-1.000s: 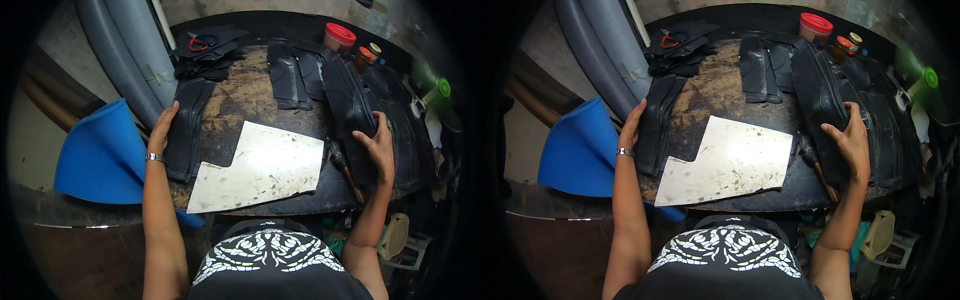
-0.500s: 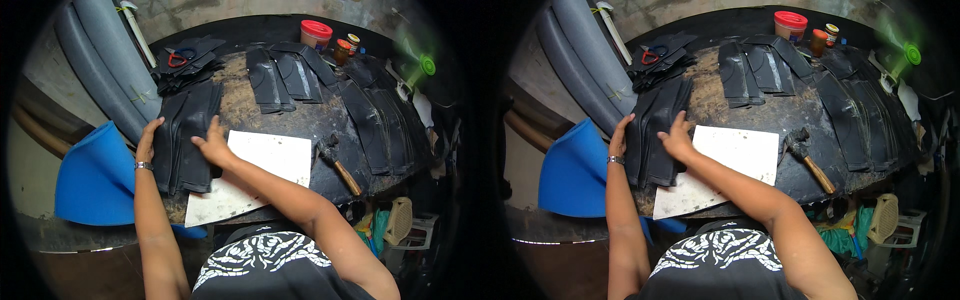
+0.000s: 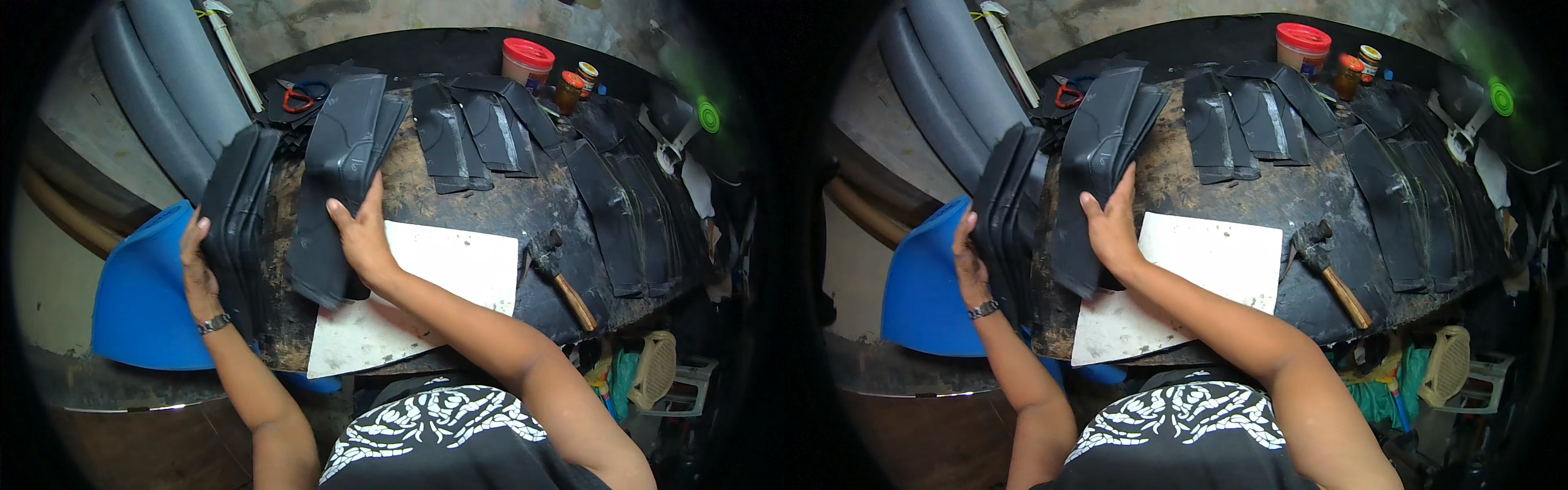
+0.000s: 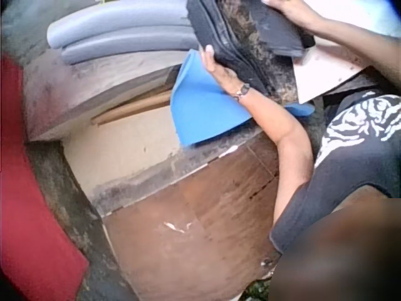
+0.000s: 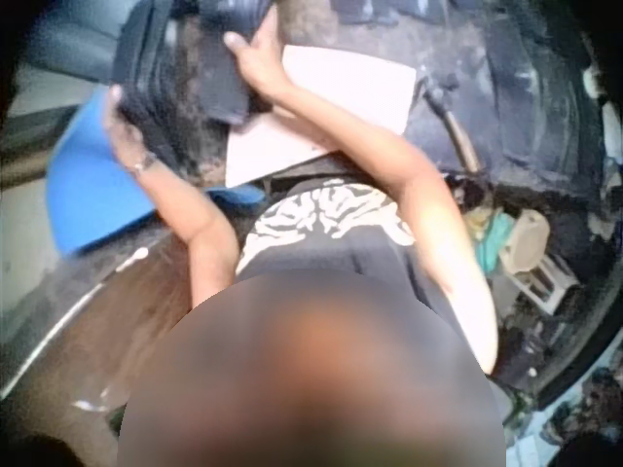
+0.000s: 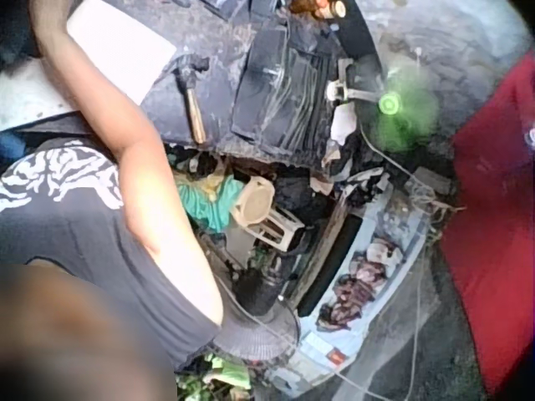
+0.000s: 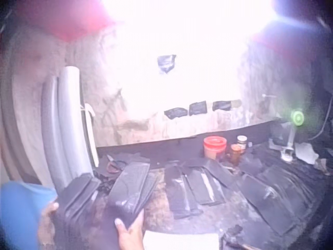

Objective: The person repeatedly hammers black rubber shoe parts on a white board to shape them, then folds and presses the edges by hand. The person handles multiple parts one at a time, turning them over and stacking finished pieces on the table.

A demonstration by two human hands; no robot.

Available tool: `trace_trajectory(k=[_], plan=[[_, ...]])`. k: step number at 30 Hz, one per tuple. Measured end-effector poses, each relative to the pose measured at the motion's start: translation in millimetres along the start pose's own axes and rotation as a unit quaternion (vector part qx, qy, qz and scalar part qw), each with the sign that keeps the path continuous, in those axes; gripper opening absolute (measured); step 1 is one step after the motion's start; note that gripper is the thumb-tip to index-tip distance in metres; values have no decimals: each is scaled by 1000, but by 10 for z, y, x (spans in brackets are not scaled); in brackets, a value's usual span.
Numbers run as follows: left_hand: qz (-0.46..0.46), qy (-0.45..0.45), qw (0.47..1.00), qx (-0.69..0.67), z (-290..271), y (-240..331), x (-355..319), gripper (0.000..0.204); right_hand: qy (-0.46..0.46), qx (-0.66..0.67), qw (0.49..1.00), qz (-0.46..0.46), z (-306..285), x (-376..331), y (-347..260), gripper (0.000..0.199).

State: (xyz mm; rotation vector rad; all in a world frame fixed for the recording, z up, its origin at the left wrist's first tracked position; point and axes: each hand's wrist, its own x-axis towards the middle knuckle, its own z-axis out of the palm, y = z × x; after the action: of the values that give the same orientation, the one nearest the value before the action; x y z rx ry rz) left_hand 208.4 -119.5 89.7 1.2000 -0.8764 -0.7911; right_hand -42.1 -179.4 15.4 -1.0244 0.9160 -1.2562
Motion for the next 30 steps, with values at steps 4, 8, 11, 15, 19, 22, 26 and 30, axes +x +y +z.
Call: trace_trajectory(k=[4, 8, 11, 15, 19, 22, 26, 30], plan=[[28, -123, 990, 63, 345, 318, 302, 75, -18, -79, 987, 139, 116, 266, 91, 105], [88, -236, 949, 192, 877, 114, 738, 80, -158, -154, 959, 178, -80, 317, 135, 90], [53, -243, 927, 282, 1195, -309, 918, 82, -244, -302, 917, 90, -448, 424, -43, 49], [78, -191, 904, 375, 1308, -615, 1044, 76, -107, -365, 923, -61, -1295, 977, -423, 31], [226, -38, 826, 516, 1358, -588, 871, 53, 87, -400, 901, -142, -2027, 1658, -703, 32], [345, 48, 697, 627, 1558, -686, 278, 55, 197, -506, 825, -154, -2525, 2062, -965, 42], [369, -70, 688, 621, 1861, -913, -663, 77, 211, -557, 803, 22, -3032, 2343, -1136, 82], [217, -234, 742, 590, 1985, -1086, -1070, 87, 209, -622, 750, -91, -3119, 2301, -1017, 86]])
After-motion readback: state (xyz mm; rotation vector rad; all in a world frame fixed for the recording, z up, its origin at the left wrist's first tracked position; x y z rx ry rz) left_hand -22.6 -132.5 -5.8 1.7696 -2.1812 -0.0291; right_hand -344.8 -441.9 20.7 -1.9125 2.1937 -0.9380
